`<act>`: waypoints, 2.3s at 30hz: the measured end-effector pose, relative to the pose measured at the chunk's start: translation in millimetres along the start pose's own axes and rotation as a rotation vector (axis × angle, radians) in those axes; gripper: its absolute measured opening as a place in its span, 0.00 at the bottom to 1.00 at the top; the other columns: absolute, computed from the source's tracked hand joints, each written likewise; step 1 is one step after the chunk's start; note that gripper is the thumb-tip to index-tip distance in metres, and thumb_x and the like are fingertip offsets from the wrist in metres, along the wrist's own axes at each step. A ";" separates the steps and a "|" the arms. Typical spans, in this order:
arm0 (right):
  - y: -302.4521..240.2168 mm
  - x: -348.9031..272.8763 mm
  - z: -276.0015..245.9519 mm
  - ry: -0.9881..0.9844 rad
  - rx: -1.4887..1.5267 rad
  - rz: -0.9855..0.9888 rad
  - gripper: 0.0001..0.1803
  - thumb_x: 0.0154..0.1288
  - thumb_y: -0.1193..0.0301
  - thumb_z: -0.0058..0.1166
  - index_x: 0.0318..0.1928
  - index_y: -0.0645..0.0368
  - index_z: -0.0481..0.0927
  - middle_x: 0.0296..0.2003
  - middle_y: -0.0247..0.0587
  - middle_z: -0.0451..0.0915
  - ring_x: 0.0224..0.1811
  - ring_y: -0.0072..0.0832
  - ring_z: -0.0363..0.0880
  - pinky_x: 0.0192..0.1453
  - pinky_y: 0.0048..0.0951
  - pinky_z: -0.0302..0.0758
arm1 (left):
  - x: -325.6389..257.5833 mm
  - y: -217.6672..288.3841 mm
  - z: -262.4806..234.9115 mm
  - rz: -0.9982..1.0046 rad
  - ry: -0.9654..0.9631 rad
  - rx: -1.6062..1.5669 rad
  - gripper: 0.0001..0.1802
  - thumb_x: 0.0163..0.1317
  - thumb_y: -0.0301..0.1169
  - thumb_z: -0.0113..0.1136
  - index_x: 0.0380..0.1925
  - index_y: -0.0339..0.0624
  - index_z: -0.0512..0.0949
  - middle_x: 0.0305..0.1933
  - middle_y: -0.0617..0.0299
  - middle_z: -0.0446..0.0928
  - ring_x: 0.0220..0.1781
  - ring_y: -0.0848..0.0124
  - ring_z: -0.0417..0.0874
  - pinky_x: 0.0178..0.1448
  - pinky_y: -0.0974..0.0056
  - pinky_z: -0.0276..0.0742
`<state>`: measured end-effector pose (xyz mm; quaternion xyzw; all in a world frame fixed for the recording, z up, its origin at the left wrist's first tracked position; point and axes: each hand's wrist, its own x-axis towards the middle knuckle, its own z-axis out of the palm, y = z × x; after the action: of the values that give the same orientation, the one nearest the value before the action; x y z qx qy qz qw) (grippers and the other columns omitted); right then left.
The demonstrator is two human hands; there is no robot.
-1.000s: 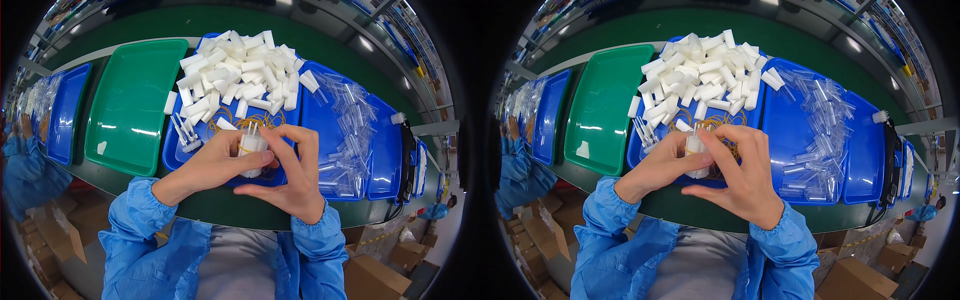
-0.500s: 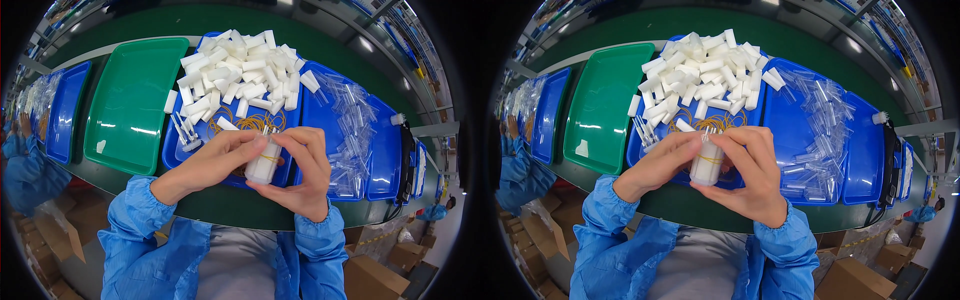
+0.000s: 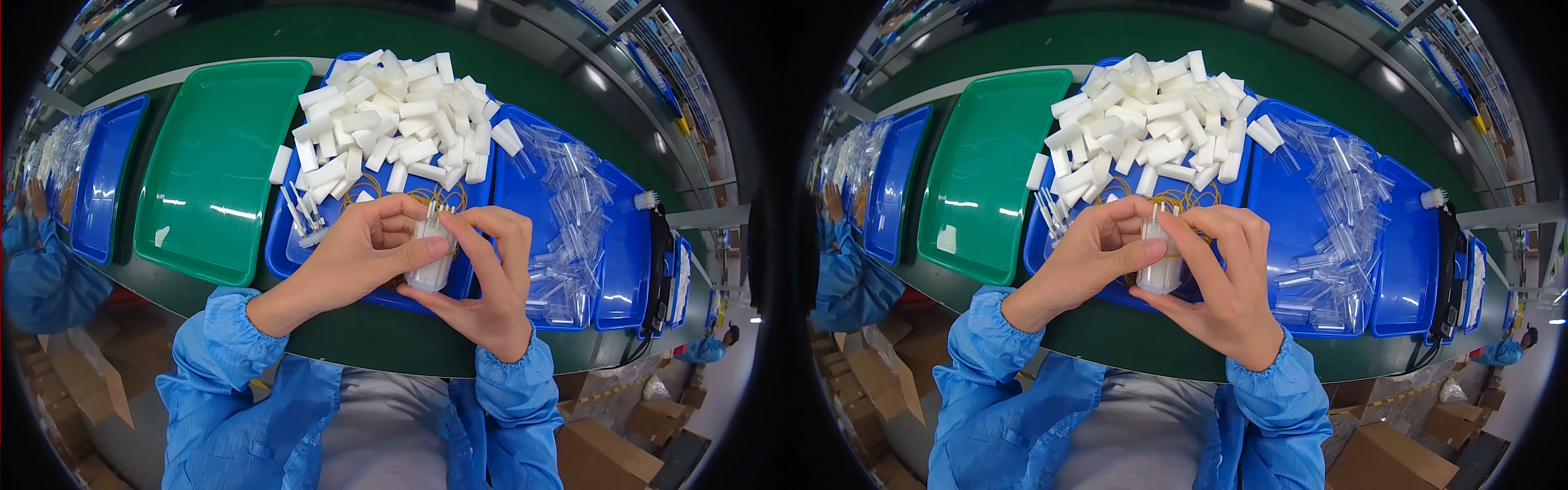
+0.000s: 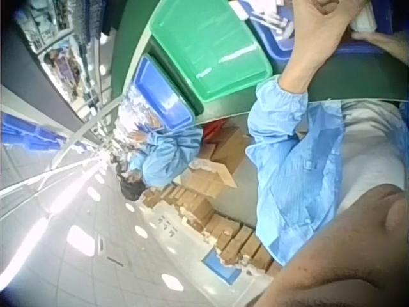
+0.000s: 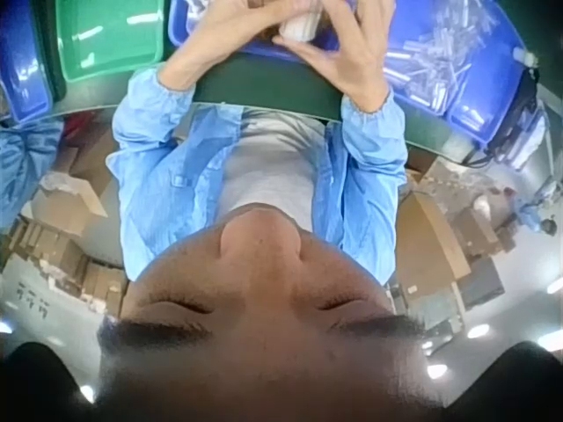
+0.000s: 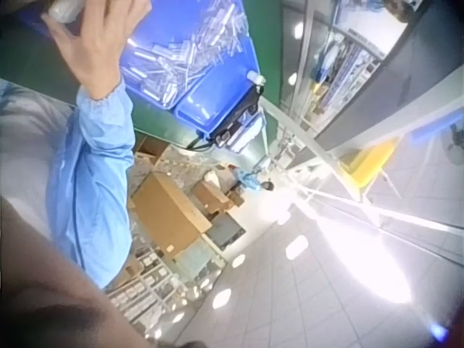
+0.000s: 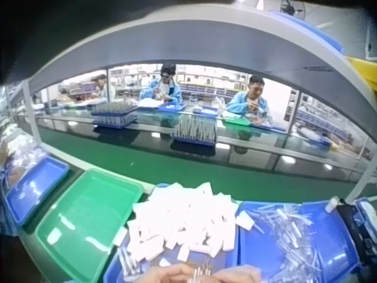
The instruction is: The person assembles electronic components by hand, sliding white plastic tubes over metal pins and securing them with rubber bands.
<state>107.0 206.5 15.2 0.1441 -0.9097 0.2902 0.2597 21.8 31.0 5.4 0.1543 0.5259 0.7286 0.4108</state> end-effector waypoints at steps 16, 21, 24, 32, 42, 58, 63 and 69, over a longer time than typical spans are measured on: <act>-5.7 2.2 -5.1 0.033 0.092 0.057 0.47 0.31 0.62 0.83 0.58 0.59 0.79 0.50 0.41 0.74 0.51 0.41 0.71 0.53 0.41 0.70 | -0.9 3.6 1.0 -0.016 -0.027 -0.071 0.20 0.67 0.35 0.68 0.52 0.37 0.75 0.43 0.61 0.83 0.42 0.79 0.83 0.43 0.73 0.78; -0.4 -1.5 3.0 -0.029 -0.021 -0.017 0.46 0.33 0.62 0.82 0.59 0.58 0.79 0.49 0.41 0.73 0.51 0.40 0.71 0.54 0.43 0.67 | 2.0 -5.8 -2.5 0.012 -0.004 -0.021 0.20 0.61 0.33 0.74 0.47 0.39 0.74 0.39 0.62 0.83 0.40 0.80 0.83 0.41 0.75 0.76; 2.4 -1.6 3.4 -0.007 -0.021 -0.039 0.43 0.32 0.62 0.82 0.56 0.58 0.81 0.47 0.40 0.75 0.49 0.40 0.72 0.53 0.44 0.68 | 2.2 -7.0 -4.6 0.001 0.001 0.062 0.20 0.60 0.33 0.75 0.45 0.40 0.73 0.36 0.64 0.82 0.38 0.81 0.82 0.40 0.75 0.75; -0.7 1.4 -9.7 0.105 0.005 -0.040 0.40 0.31 0.58 0.84 0.49 0.60 0.82 0.43 0.39 0.77 0.45 0.38 0.74 0.51 0.43 0.70 | -2.8 7.0 6.2 -0.165 -0.103 -0.221 0.21 0.71 0.43 0.61 0.52 0.37 0.76 0.46 0.59 0.82 0.48 0.78 0.82 0.48 0.71 0.79; -0.3 -2.1 0.4 -0.019 0.016 0.031 0.47 0.31 0.59 0.83 0.57 0.59 0.79 0.51 0.41 0.73 0.50 0.41 0.71 0.51 0.42 0.68 | 1.6 -1.1 -0.8 -0.002 -0.031 -0.011 0.20 0.66 0.37 0.68 0.50 0.37 0.76 0.38 0.64 0.82 0.39 0.80 0.82 0.41 0.75 0.76; -4.3 8.6 -3.7 0.142 0.145 0.085 0.47 0.33 0.57 0.83 0.58 0.59 0.78 0.45 0.39 0.78 0.48 0.39 0.74 0.52 0.40 0.71 | -5.1 -4.5 2.8 0.174 -0.075 0.001 0.25 0.65 0.30 0.69 0.60 0.35 0.73 0.52 0.58 0.80 0.51 0.75 0.81 0.53 0.69 0.78; -0.3 5.5 -8.5 0.049 0.103 0.066 0.40 0.39 0.60 0.82 0.55 0.63 0.80 0.32 0.38 0.78 0.33 0.31 0.75 0.32 0.30 0.70 | 1.1 -8.4 5.6 0.481 0.051 0.553 0.28 0.57 0.24 0.71 0.58 0.33 0.76 0.55 0.50 0.82 0.54 0.64 0.84 0.58 0.62 0.79; -0.9 -1.4 -5.5 0.192 0.110 0.002 0.27 0.49 0.69 0.78 0.49 0.63 0.82 0.29 0.41 0.80 0.25 0.31 0.77 0.27 0.29 0.72 | -3.8 -9.7 16.0 0.556 0.110 0.746 0.34 0.54 0.21 0.71 0.63 0.33 0.73 0.62 0.46 0.79 0.63 0.56 0.81 0.65 0.59 0.76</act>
<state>110.7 209.3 18.6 0.1289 -0.8634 0.3524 0.3373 38.8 39.4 3.9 0.3879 0.7116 0.5792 0.0881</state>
